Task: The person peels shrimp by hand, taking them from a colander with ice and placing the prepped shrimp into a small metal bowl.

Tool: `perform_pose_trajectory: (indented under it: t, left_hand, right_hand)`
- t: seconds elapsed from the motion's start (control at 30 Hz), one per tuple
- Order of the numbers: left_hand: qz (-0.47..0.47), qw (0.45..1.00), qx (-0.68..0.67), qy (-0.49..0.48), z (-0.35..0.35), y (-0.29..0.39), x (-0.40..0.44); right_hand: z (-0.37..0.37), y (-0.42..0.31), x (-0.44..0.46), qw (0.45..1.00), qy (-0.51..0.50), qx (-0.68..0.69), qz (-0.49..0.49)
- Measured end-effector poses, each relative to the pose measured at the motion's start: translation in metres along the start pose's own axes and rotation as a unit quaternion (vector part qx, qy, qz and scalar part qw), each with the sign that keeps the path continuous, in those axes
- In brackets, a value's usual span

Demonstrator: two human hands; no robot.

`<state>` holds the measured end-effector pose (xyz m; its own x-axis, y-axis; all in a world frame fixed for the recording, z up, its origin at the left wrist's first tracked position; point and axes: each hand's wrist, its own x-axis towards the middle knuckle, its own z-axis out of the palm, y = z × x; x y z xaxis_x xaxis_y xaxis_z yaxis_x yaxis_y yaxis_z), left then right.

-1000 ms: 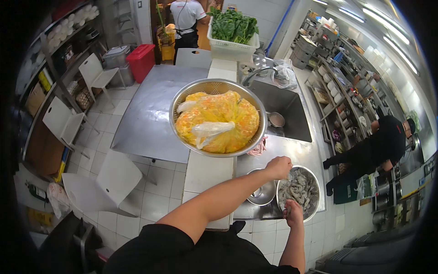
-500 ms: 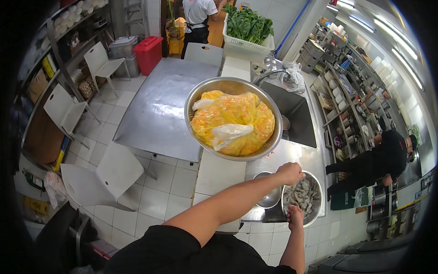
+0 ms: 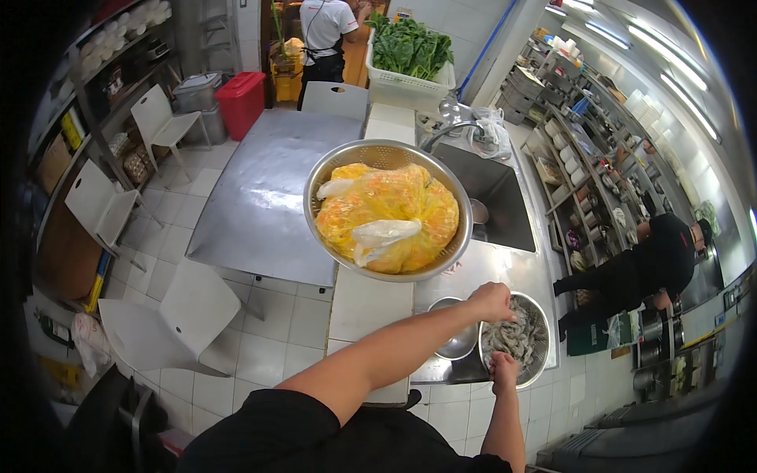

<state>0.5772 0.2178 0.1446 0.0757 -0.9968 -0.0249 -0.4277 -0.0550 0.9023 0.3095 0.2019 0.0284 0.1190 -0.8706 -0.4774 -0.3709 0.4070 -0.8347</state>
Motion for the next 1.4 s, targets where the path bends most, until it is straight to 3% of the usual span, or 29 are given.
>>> perform_pose_trajectory:
  t: [0.33, 0.47, 0.6, 0.67, 0.8, 1.0, 1.03, 1.13, 1.23, 1.4]
  left_hand:
    - [0.024, 0.998, 0.060, 0.019, 0.021, -0.018, 0.011]
    - [0.034, 0.995, 0.083, 0.042, 0.022, -0.019, 0.011]
    - [0.027, 0.993, 0.100, 0.052, 0.022, -0.016, 0.012]
    - [0.039, 0.991, 0.117, 0.047, 0.017, -0.011, 0.008]
    - [0.029, 0.985, 0.155, 0.072, 0.013, -0.004, 0.010]
    - [-0.014, 0.976, 0.190, 0.110, 0.012, -0.006, 0.014]
    - [-0.059, 0.978, 0.164, 0.115, 0.012, -0.005, 0.016]
    - [-0.067, 0.978, 0.127, 0.149, 0.010, -0.009, 0.017]
    - [-0.077, 0.980, 0.149, 0.105, 0.006, 0.008, 0.013]
    - [-0.059, 0.980, 0.183, 0.049, 0.014, 0.021, 0.018]
  right_hand:
    - [-0.022, -0.028, 0.005, 0.995, -0.048, 0.089, 0.026]
    - [-0.032, 0.004, 0.018, 0.996, -0.013, -0.026, -0.083]
    - [-0.043, 0.048, 0.040, 0.984, -0.008, -0.008, -0.179]
    - [-0.050, 0.015, 0.012, 0.991, -0.060, 0.094, -0.073]
    - [-0.077, 0.002, 0.013, 0.974, -0.100, 0.202, -0.019]
    - [-0.138, -0.026, 0.020, 0.970, -0.106, 0.202, -0.080]
    - [-0.148, -0.038, 0.017, 0.967, -0.112, 0.212, -0.091]
    - [-0.163, -0.058, 0.022, 0.963, -0.117, 0.209, -0.122]
    - [-0.168, -0.072, 0.027, 0.957, -0.112, 0.206, -0.173]
    - [-0.154, -0.080, 0.031, 0.959, -0.131, 0.194, -0.161]
